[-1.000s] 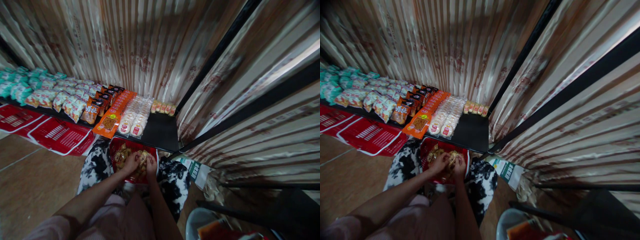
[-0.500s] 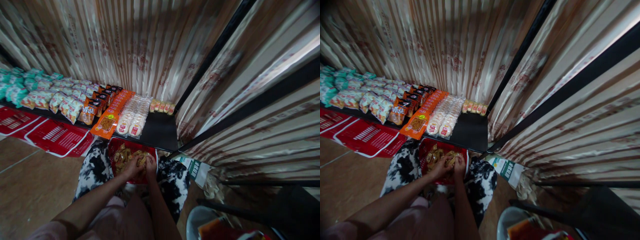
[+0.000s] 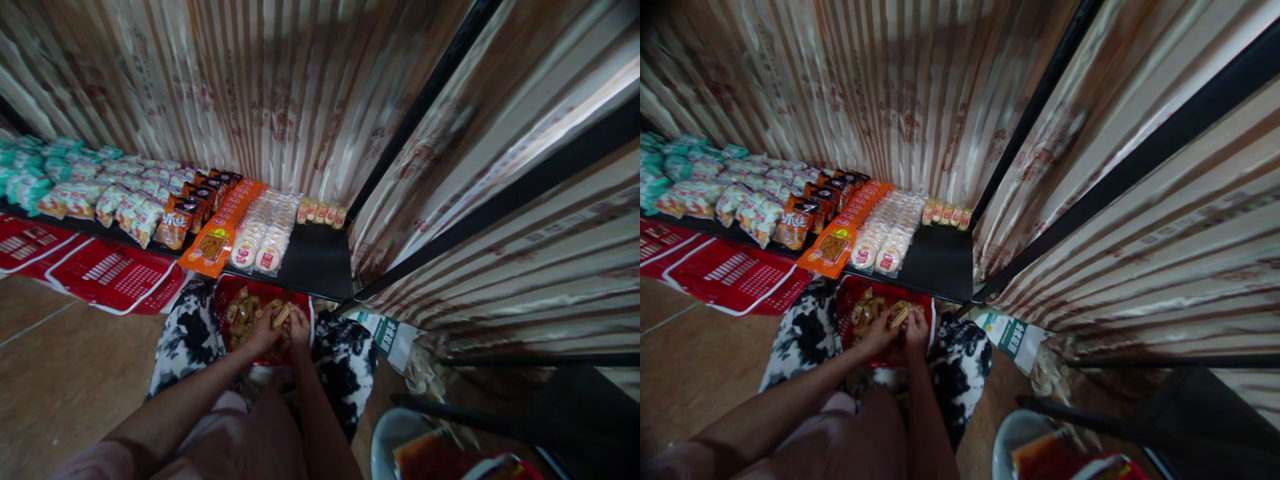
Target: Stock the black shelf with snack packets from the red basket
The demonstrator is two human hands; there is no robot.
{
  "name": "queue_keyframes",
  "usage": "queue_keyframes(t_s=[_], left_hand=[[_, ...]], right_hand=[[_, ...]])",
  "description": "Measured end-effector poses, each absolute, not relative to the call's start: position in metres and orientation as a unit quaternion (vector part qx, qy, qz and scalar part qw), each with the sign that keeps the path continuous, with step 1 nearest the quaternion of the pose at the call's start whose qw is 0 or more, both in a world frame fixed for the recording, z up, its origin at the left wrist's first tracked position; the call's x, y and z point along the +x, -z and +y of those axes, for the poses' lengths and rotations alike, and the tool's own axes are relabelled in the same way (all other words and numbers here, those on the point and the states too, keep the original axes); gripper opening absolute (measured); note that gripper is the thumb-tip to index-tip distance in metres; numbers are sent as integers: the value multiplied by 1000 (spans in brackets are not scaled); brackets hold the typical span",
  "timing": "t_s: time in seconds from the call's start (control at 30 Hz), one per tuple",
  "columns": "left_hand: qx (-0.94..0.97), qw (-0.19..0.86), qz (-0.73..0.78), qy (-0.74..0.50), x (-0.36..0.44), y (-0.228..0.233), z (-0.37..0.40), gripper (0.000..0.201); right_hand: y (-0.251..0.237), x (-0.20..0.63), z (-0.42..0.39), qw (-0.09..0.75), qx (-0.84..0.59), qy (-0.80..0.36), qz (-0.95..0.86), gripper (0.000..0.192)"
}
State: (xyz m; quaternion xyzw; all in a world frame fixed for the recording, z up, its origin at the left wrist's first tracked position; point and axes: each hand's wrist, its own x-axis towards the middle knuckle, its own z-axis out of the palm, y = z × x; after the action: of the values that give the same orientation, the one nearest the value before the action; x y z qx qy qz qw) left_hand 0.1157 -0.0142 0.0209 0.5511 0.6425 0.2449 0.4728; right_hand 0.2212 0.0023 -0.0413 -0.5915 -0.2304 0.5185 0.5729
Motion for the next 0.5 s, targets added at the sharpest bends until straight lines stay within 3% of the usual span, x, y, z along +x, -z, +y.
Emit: queue_keyframes(t_s=[0.5], left_hand=[[333,646,577,-372,112,-13,-11,13]], right_hand=[[37,225,0,546,-618,-468,-318,49]])
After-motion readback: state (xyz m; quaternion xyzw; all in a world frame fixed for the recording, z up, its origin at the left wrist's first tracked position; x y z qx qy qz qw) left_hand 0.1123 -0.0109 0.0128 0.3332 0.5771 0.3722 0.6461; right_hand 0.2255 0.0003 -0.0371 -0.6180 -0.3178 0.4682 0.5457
